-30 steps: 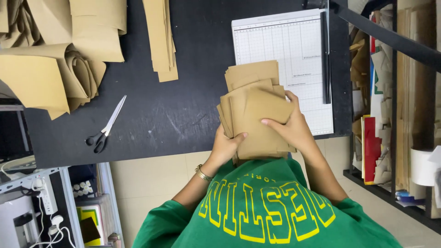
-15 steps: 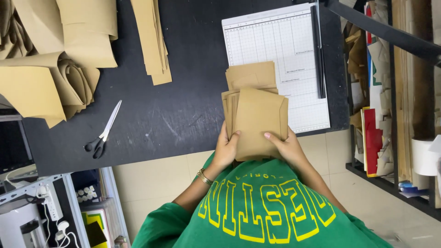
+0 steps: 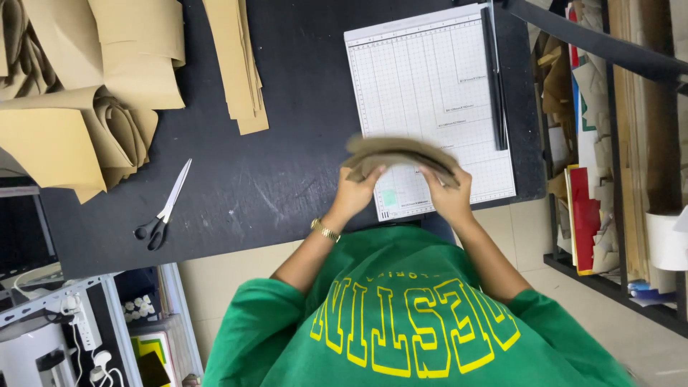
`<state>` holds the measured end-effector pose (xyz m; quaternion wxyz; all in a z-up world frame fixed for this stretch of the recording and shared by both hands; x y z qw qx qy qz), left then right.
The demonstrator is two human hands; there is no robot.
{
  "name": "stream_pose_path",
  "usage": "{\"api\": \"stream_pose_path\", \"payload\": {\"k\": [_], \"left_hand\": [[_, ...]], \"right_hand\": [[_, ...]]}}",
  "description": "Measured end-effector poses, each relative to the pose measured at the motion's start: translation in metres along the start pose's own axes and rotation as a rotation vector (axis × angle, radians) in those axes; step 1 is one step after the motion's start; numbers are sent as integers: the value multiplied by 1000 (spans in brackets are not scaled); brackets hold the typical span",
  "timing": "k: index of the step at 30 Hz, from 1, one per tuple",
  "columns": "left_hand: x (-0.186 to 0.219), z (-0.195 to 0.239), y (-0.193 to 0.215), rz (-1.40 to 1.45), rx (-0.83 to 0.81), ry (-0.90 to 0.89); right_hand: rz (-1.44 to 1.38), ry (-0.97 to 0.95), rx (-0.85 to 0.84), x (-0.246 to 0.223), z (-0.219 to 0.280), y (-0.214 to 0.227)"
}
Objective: Cutting brown paper to size using a paper trimmer and scissors, then folding the pieces into sleeves or envelopes.
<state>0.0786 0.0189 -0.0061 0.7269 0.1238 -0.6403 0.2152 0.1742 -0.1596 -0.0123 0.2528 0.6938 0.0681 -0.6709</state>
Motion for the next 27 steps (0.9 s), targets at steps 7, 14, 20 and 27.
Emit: {"api": "stream_pose_path", "payload": {"k": [7, 14, 20, 27], "left_hand": [[-6, -29, -14, -87, 5, -317], [-15, -32, -15, -129, -21, -267], [-66, -48, 2, -259, 68, -172], [-83, -88, 76, -258, 113, -74]], "right_hand": [[94, 350, -19, 12, -28, -15], [132, 71, -15, 34, -30, -7], [77, 11, 29, 8, -36, -15], [50, -23, -107, 6, -52, -52]]}}
Point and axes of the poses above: each hand's wrist, its own z-axis away from the middle knuckle, its own y-axis out of the back of the hand, x = y × z, the point moved 1 cm from there along -z, towards the middle knuckle, and after that the axes turned 6 degrees about -x, right-handed, at the moved point
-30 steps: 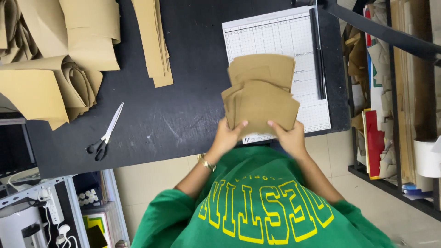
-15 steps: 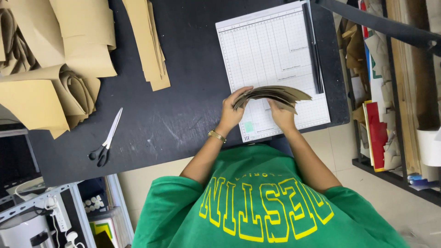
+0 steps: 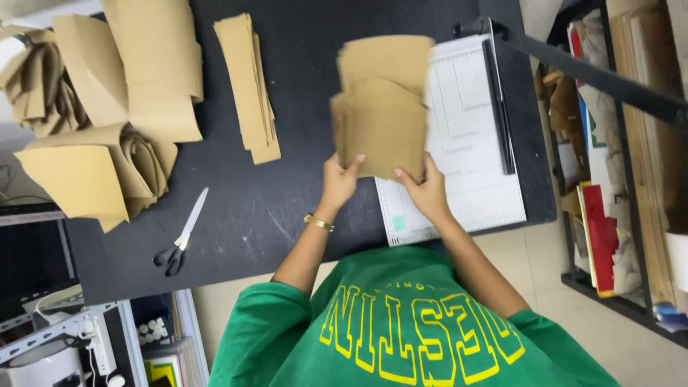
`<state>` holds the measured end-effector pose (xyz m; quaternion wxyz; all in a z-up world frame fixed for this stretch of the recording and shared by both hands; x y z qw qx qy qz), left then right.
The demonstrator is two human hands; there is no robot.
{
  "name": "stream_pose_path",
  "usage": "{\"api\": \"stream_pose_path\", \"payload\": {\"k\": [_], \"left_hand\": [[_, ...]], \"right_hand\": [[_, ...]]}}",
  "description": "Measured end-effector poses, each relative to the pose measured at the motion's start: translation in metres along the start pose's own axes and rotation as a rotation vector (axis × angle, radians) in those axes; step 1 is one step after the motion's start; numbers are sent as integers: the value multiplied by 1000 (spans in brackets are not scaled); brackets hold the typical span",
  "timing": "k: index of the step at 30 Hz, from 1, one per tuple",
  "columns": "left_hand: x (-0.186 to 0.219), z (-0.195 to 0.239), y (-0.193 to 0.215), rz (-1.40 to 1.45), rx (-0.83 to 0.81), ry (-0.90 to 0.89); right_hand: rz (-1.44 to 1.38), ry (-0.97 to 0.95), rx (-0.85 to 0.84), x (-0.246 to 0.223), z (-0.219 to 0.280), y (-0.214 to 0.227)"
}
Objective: Cutting brown paper to size using a paper trimmer and scissors, then folding the pieces into sleeves or envelopes.
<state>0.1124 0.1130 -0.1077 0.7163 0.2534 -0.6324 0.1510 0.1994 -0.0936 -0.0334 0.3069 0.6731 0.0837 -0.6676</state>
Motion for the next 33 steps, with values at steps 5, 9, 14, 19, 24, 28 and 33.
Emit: {"api": "stream_pose_path", "payload": {"k": [5, 9, 14, 19, 24, 28, 33], "left_hand": [[1, -83, 83, 119, 126, 151], [22, -145, 122, -28, 38, 241], [24, -180, 121, -207, -73, 415], [9, -187, 118, -426, 28, 442], [20, -173, 114, -559, 166, 373], [56, -123, 108, -531, 292, 159], [78, -26, 109, -451, 349, 169]], "right_hand": [[-126, -48, -268, 5, -7, -22], [-155, -101, -211, 35, -6, -17], [-169, -128, -195, 40, -8, -14], [-144, -143, -191, 33, 2, -11], [-173, -128, -228, 45, 14, 0], [-165, -119, -282, 56, 23, 12], [-146, -62, -380, 71, 24, 22]]}}
Point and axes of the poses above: each hand's wrist, its own z-axis away from the middle knuckle, its own y-axis out of the back of the hand, x = y × z, the point moved 1 cm from there along -z, towards the middle knuckle, and after that the axes turned 6 degrees about -x, right-handed, at the moved point
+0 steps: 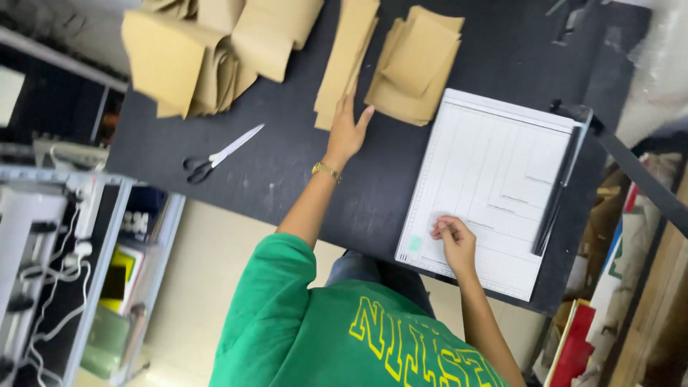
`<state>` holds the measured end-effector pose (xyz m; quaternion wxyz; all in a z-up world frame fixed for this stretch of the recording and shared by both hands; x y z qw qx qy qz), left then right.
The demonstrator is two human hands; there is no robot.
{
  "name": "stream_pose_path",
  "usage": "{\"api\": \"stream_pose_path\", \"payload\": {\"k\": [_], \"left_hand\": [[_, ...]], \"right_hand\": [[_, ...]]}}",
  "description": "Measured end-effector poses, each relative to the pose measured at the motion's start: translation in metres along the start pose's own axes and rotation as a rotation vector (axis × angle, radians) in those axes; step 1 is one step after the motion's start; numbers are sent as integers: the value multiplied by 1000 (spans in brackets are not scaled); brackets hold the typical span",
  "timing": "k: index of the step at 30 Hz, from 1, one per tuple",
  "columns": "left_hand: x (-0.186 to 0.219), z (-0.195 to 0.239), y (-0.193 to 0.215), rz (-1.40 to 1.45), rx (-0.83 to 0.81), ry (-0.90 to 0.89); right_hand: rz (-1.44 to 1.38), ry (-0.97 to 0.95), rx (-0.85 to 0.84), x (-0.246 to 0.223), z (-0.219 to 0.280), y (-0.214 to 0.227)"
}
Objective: Cutting brown paper to size using a paper trimmer and scissors, then folding the pieces into sleeves or envelopes.
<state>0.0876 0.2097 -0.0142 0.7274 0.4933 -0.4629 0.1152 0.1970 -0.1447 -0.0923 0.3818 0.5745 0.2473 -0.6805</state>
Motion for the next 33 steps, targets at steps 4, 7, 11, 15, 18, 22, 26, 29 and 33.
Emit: {"api": "stream_pose_path", "payload": {"k": [4, 7, 11, 15, 18, 22, 26, 29, 33], "left_hand": [[-38, 61, 34, 67, 43, 103], [-84, 83, 74, 28, 192, 118], [-160, 63, 143, -207, 506, 103], [-200, 11, 228, -389, 574, 248], [-243, -32, 265, -661, 522, 221], [-256, -30, 301, -301, 534, 208], [-236, -2, 354, 194, 846, -21], [-248, 7, 378, 878, 845, -59], [-225, 31, 379, 1330, 441, -112]], "right_hand": [[52, 34, -4, -2, -1, 1], [66, 55, 26, 5, -1, 0], [63, 74, 107, 42, -11, 5], [67, 99, 229, 32, -11, -7], [-46, 55, 412, 18, -13, -24], [-367, -23, 614, -7, -13, -67], [-455, -77, 592, -20, -20, -125], [-463, -14, 438, -24, -33, -167], [-485, 24, 364, -40, -56, -218]]}}
Point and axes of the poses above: each hand's wrist, its own z-axis away from the middle knuckle, its own y-axis out of the back of the hand, x = y × z, the point moved 1 cm from there along -z, towards the middle knuckle, and after that the axes turned 6 degrees about -x, right-handed, at the moved point
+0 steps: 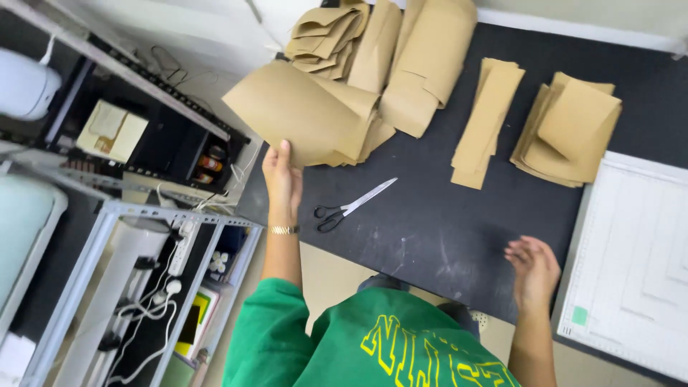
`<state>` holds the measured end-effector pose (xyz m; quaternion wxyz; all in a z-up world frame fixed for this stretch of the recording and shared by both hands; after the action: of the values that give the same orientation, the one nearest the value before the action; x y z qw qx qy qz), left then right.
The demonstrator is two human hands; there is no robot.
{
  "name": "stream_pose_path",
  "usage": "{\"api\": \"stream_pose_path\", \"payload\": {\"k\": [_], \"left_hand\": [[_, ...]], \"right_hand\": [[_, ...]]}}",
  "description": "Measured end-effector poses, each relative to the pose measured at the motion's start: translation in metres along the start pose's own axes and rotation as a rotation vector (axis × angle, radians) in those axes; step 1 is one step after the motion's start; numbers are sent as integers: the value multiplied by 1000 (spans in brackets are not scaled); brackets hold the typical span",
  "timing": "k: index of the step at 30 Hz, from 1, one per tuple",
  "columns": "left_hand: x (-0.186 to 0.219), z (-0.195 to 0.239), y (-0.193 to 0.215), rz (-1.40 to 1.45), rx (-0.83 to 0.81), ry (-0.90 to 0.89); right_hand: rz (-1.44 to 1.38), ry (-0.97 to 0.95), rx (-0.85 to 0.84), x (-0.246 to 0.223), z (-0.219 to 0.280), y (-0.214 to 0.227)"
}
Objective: Cutting brown paper to size using a paper trimmer and scissors, then folding the pieces into sleeves or envelopes.
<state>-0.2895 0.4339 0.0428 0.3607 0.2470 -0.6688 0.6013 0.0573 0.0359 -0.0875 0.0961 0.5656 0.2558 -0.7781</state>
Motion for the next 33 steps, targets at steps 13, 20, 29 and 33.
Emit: {"api": "stream_pose_path", "payload": {"k": [13, 20, 29, 33], "left_hand": [[-151, 208, -223, -976, -1385, -702], [-252, 265, -290, -1056, -1547, -496], [-380, 362, -327, -1178, -1722, -109], [-398, 388, -355, -1185, -1704, -65]], "right_hand": [[-336, -159, 104, -88, 11, 66], [382, -129, 335, -50, 25, 305], [475, -446, 312, -115, 85, 383], [469, -469, 296, -121, 82, 432]]}}
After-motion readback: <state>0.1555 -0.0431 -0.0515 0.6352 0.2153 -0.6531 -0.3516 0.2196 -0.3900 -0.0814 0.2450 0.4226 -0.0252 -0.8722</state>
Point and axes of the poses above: each hand's wrist, its own z-axis away from the middle knuckle, its own y-axis out of the back of the hand, x = y × z, the point moved 1 cm from there along -z, towards the middle knuckle, and after that the axes turned 6 degrees about -x, right-handed, at the moved point
